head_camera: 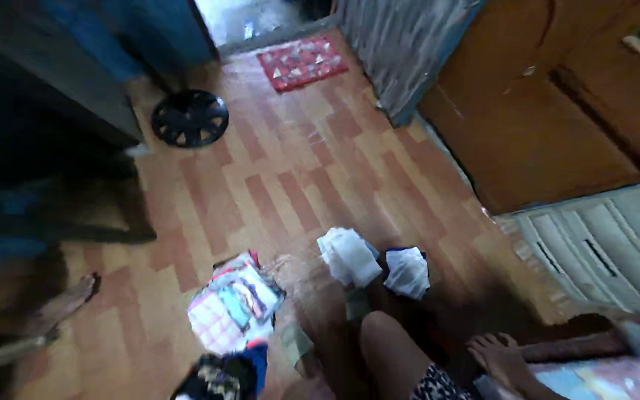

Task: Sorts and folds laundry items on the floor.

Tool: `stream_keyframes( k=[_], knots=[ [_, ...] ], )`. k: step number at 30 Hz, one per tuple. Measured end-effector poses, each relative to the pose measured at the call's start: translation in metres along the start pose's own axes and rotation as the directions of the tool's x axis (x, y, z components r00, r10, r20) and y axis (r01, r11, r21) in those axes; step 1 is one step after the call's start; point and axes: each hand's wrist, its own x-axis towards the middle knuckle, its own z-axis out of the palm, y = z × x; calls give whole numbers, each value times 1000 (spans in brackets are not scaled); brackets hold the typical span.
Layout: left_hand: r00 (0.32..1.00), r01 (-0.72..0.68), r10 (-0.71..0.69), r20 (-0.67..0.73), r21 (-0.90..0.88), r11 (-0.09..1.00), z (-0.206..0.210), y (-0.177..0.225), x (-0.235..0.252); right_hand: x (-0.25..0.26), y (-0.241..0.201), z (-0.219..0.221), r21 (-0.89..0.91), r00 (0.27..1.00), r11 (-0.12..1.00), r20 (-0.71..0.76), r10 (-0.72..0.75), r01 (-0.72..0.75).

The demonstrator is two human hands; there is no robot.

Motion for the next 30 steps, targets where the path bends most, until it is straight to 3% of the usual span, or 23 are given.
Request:
stream_keyframes(
  k=[3,6,8,10,13,17,19,24,30],
  knots=[
    [996,5,-3,-84,16,1000,11,0,4,10,-8,-23,-17,972,996,219,86,-85],
    [996,48,-42,78,-84,995,9,16,2,33,-40,-52,144,876,956,453,167,-257],
    [993,51,-41,112,-92,994,13,21,4,70,-65,-69,377,891,868,430,146,-324],
    [990,61,-44,133,-121,991,17,28,-2,96,-98,-74,640,943,709,312,112,-296],
    [979,120,-76,189,-232,965,26,34,-12,115,-142,-87,794,984,583,170,58,-171],
    [992,106,-120,-35,-274,956,35,34,-27,117,-197,-116,778,977,629,133,-168,3],
    [987,125,-146,-69,-244,962,32,37,-25,114,-207,-118,747,961,663,154,-230,39],
    [966,255,-257,30,-280,926,24,36,-25,98,-197,-116,609,910,793,319,-264,16],
    [926,335,-372,-57,-326,884,29,32,-42,97,-184,-128,493,868,868,456,-196,-63]
  ],
)
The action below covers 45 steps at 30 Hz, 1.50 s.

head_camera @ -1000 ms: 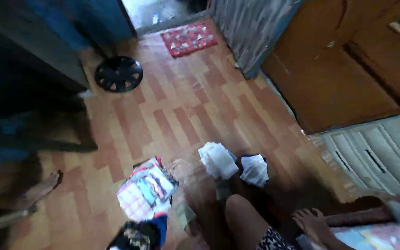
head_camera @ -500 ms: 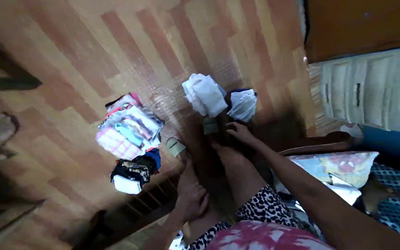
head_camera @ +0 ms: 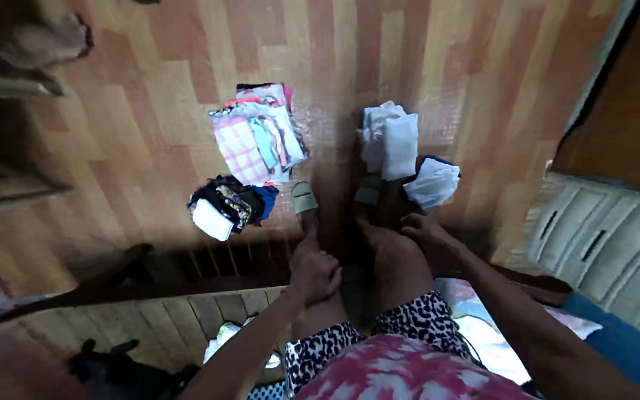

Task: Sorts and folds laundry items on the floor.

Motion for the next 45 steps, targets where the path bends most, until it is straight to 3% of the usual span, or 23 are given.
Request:
stream_keyframes(
  k=[3,8,13,16,18,20,22,24,27,29,32,36,38,40,42,45],
  knots=[
    [998,19,-21,-57,-27,999,2,0,-1,-2,-39,-15,-7,998,999,-56,-42,42],
    [996,45,-50,-73,-62,997,7,8,3,-9,-113,-27,-15,969,972,-79,-236,235],
    [986,58,-73,-148,-105,993,-3,-1,12,5,-162,1,7,926,926,-48,-376,376],
    [975,100,-121,-186,-121,988,-19,-9,23,33,-157,29,-127,859,854,173,-482,505],
    [970,101,-120,-210,-101,990,-24,-10,35,44,-165,41,-304,835,790,338,-434,533],
    [961,45,-50,-273,-23,999,-24,-13,49,60,-177,47,-459,824,693,412,-388,556],
    [932,-24,51,-359,79,997,-19,-18,59,77,-182,52,-586,832,591,389,-395,554],
    [907,-33,87,-413,136,990,-15,-17,62,80,-184,48,-726,891,522,309,-333,447],
    [861,53,26,-508,141,989,-6,2,49,71,-166,38,-729,892,551,186,-412,406],
    [776,120,-10,-631,133,984,14,18,38,71,-145,32,-682,858,570,171,-484,458],
    [679,163,-10,-734,138,977,34,18,11,76,-134,30,-726,794,472,167,-584,500],
    [478,93,-155,-865,-126,988,80,7,-56,26,-118,33,-860,733,256,182,-655,442],
    [384,13,-278,-880,-296,955,113,-2,-98,-4,-108,32,-916,748,184,162,-643,357],
    [290,35,-425,-858,-434,900,154,-3,-143,-29,-95,30,-937,792,240,60,-608,255],
    [190,139,-534,-824,-516,845,204,-4,-189,-43,-83,30,-902,811,382,-63,-581,204],
    [-17,379,-638,-770,-595,709,288,-1,-243,-53,-74,38,-870,769,461,-173,-616,174]
  ],
)
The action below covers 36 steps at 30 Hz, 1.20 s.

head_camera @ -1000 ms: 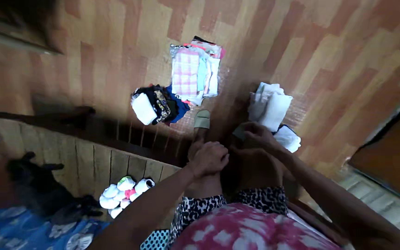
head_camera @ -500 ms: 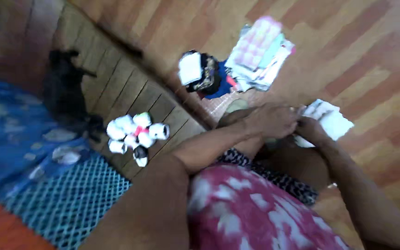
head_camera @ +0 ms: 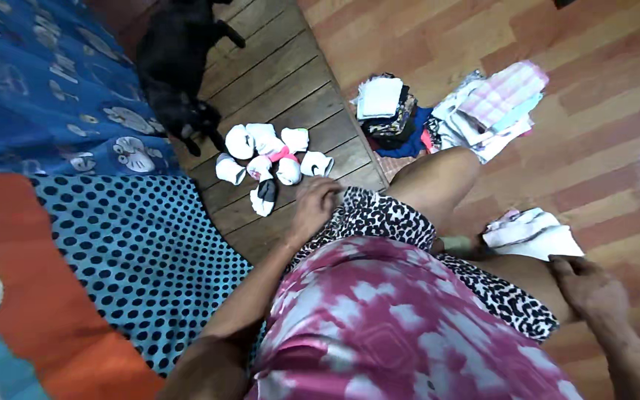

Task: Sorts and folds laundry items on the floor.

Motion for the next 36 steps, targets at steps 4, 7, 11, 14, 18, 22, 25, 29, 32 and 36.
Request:
stream_keyframes(
  k=[4,7,11,14,18,22,25,29,32,36],
  knots=[
    [936,269,-219,-278,159,950,-13,-80,-54,0,-5,5,-56,999,998,-35,29,-31],
    [872,391,-354,-338,45,919,-34,-96,-60,2,-6,6,-85,998,995,-32,48,-51],
    [839,409,-383,-385,-16,912,-49,-112,-34,-3,-9,8,-66,997,996,-47,65,-68],
    [877,434,-402,-264,74,898,-46,-121,-18,-8,-6,13,-53,993,994,-70,90,-94],
    [891,453,-453,17,-4,891,-41,-99,-36,-12,6,19,-37,985,990,-108,134,-139],
    [888,421,-431,-163,-92,902,-33,-94,-45,-17,13,22,-27,979,985,-119,164,-169],
    [867,392,-418,-271,-147,908,-40,-106,-31,-22,11,22,-13,978,986,-132,162,-165],
    [859,353,-375,-350,-128,927,-56,-129,-9,-25,14,23,5,978,986,-128,166,-166],
    [821,442,-491,-291,-221,869,-72,-139,-24,-29,14,23,20,975,984,-132,180,-179],
    [727,603,-666,-170,-307,736,-67,-141,-60,-31,12,22,24,977,986,-132,167,-165]
  ],
)
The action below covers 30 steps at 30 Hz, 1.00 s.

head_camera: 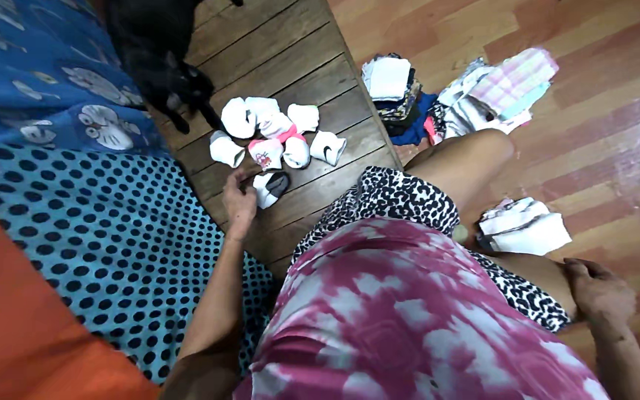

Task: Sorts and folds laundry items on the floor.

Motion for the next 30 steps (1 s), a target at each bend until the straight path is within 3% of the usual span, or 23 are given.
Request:
stream_keyframes(
  k=[2,7,9,16,19,21,24,26,28,30],
  knots=[
    [999,-2,2,42,-3,1000,6,-14,-21,1,-1,0,-15,1000,1000,2,7,-7],
    [964,-262,237,121,271,926,28,-18,-48,4,-5,0,-31,1000,999,10,19,-19],
    [948,-309,264,176,317,897,31,-18,-48,5,-5,-1,-36,1000,999,4,16,-16],
    [963,-197,164,215,143,970,17,-17,-54,-3,-2,-1,-2,1000,1000,5,19,-19],
    [898,-210,85,432,252,945,17,-36,-78,0,3,1,-15,1000,1000,-3,7,-7],
    [870,-165,-16,492,322,932,17,-47,-95,1,3,1,-26,1000,1000,0,8,-8],
    [814,-59,-92,573,240,969,8,-55,-95,4,1,1,-36,1000,999,7,9,-9],
    [764,-7,-101,637,164,986,-9,-37,-80,8,-1,1,-42,1000,999,14,19,-18],
    [818,-12,-57,572,117,993,-22,-15,-63,10,-3,-1,-61,999,998,24,29,-27],
    [926,-101,50,375,117,988,-25,1,-39,13,-5,1,-75,999,997,31,29,-27]
  ],
)
